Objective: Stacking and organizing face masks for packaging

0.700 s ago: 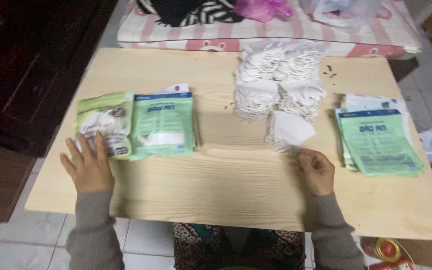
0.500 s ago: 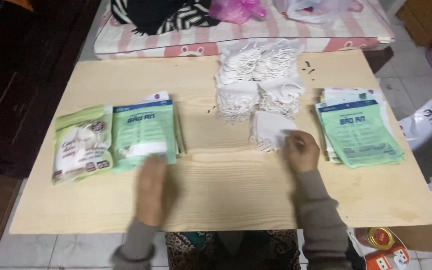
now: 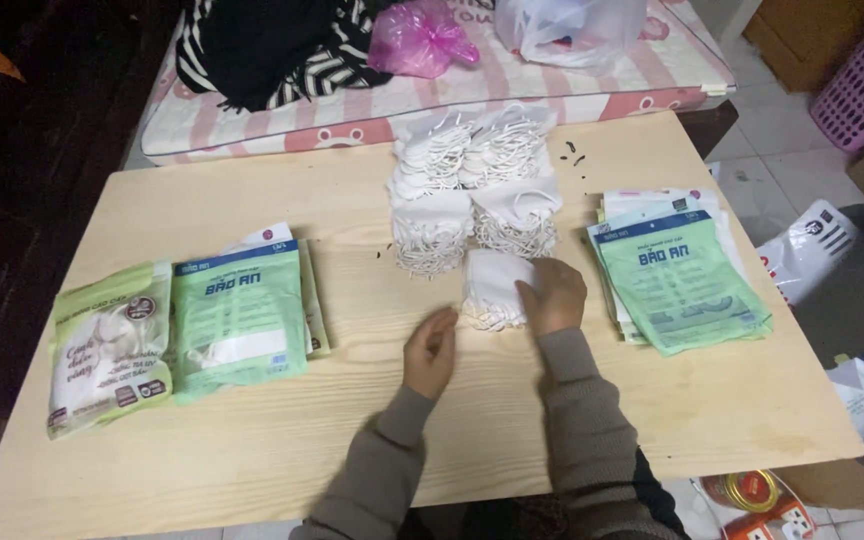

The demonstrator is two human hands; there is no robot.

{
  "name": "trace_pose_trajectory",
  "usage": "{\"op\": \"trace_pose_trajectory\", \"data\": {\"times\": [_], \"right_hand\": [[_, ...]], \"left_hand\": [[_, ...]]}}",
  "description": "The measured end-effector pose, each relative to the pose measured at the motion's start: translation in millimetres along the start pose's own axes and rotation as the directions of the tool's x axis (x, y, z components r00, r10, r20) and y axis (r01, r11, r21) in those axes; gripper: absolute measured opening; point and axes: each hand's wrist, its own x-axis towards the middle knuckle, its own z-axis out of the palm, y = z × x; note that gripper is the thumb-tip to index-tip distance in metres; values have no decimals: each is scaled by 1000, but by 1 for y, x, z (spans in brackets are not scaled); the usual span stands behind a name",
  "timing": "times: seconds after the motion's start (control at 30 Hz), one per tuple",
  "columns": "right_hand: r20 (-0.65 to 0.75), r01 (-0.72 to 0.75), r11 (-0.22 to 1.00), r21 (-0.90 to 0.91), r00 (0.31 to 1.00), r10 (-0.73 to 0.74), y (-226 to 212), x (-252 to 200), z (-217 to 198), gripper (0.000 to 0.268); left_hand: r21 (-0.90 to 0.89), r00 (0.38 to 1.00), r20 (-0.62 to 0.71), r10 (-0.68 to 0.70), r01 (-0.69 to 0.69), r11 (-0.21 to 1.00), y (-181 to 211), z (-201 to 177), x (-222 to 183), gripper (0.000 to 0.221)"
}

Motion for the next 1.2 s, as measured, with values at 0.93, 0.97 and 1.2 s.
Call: {"op": "trace_pose_trajectory", "data": {"times": [0.93, 0.97, 1.2], "right_hand": [[-38, 92, 996, 21, 995, -91, -19, -10, -3, 62], [-53, 109, 994, -20, 992, -110, -20, -12, -5, 59], [-222, 193, 978, -81, 953, -207, -12, -8, 2, 40]], "left_hand": [[-355, 813, 277, -512, 582, 731, -53, -47, 23, 31], [-364, 828, 232, -511, 561, 744, -47, -47, 23, 30], [-384, 862, 126, -492, 500, 776, -71, -44, 28, 32]]}}
